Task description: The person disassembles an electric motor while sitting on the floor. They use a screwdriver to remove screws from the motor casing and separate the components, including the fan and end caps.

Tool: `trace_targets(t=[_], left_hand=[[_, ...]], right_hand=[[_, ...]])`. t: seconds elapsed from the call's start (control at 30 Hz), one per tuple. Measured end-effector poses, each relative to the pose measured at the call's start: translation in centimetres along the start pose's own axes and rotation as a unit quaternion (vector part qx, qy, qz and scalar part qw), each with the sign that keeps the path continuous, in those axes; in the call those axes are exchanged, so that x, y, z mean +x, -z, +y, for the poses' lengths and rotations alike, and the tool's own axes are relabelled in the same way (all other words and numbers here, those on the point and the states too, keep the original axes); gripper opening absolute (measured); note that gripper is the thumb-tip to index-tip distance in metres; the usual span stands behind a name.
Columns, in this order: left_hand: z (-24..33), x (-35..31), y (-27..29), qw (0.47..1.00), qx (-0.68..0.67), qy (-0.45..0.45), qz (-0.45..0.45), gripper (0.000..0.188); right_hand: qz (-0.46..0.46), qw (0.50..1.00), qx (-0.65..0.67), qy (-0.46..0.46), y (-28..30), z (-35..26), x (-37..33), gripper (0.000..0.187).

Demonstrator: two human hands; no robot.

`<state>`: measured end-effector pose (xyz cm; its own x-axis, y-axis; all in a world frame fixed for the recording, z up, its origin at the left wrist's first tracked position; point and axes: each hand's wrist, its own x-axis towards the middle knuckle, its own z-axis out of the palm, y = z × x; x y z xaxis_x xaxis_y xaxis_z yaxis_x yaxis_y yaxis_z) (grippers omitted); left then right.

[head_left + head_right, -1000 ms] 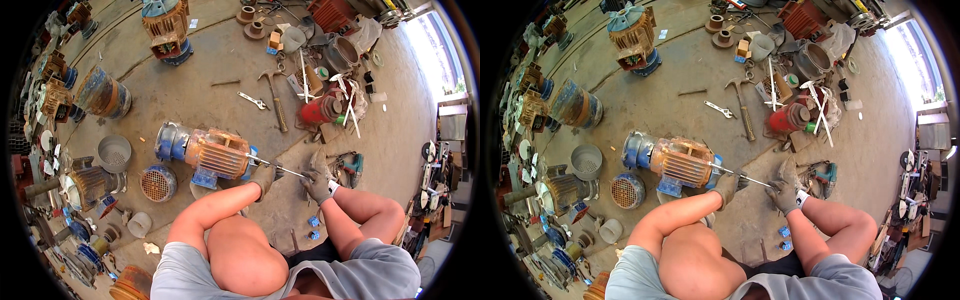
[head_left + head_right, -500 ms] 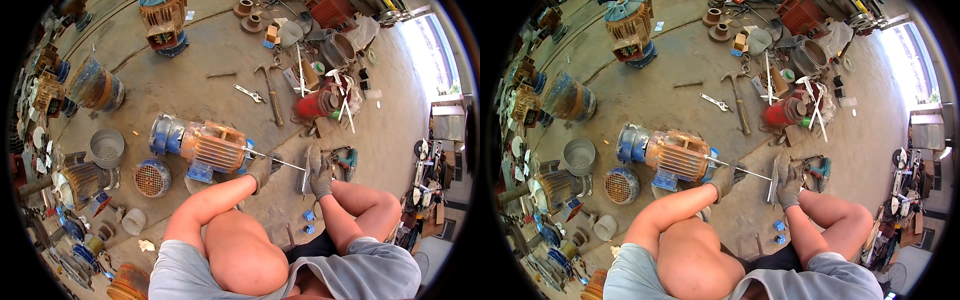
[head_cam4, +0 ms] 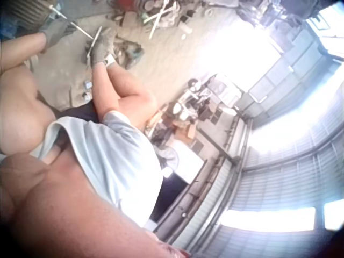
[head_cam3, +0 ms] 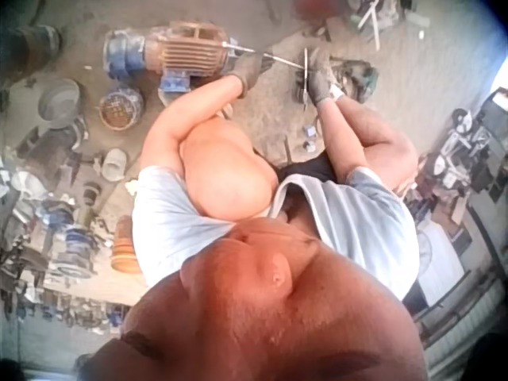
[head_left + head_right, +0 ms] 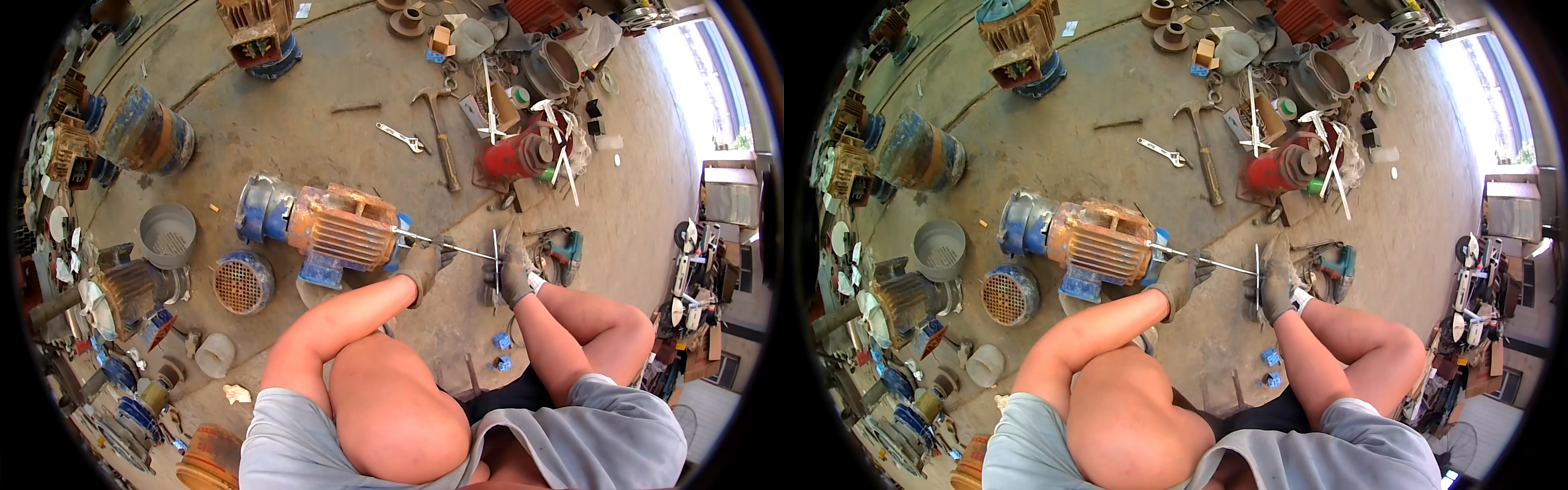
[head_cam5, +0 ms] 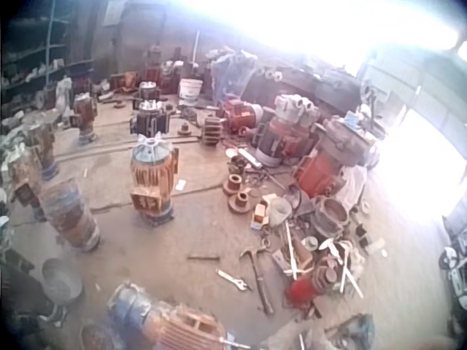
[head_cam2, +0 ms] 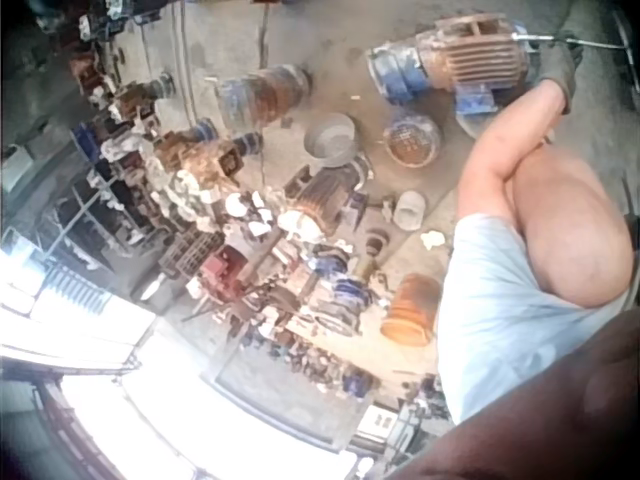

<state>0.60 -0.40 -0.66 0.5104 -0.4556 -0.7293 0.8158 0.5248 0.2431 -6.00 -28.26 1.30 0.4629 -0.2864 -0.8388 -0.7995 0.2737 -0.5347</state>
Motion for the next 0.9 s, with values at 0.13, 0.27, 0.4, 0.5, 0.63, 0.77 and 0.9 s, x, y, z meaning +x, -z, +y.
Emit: trace_targets(t=[0.13,0.27,0.4,0.5,0.63,0.77,0.9], left_hand=[[-0.2,0.1,0.6,0.999,-0.032,0.01,0.012,0.032],[-0.7,0.5,1.0,1.0,-0.016,-0.024,0.007,0.033],[-0.2,-0.3,0.4,1.0,0.0,-0.007,0.003,0.034],[-0.2,-0.2,1.1,1.0,0.0,-0.007,0.002,0.036],[0.0,-0.2,0.0,1.0,0.0,-0.003,-0.001,0.037],[0.0,-0.5,0.2,1.0,-0.009,0.004,-0.004,0.038],[-0.2,-0.4,1.0,1.0,0.0,-0.009,-0.009,0.039]], right_hand=[[0.214,0.588,-0.569,0.534,-1.3,-1.1,-4.8,0.045],[-0.011,0.673,-0.571,0.47,-2.6,-3.2,-5.6,0.055],[-0.023,0.985,-0.16,-0.06,-1.5,-4.0,-1.6,0.066],[0.006,0.983,-0.185,-0.013,-3.5,-3.7,-2.0,0.079],[0.108,0.865,-0.307,0.383,2.6,2.3,1.7,0.063],[0.091,0.893,-0.366,0.244,1.4,2.6,1.2,0.049],[-0.055,0.956,-0.259,-0.124,-2.8,-5.0,-1.5,0.045]])
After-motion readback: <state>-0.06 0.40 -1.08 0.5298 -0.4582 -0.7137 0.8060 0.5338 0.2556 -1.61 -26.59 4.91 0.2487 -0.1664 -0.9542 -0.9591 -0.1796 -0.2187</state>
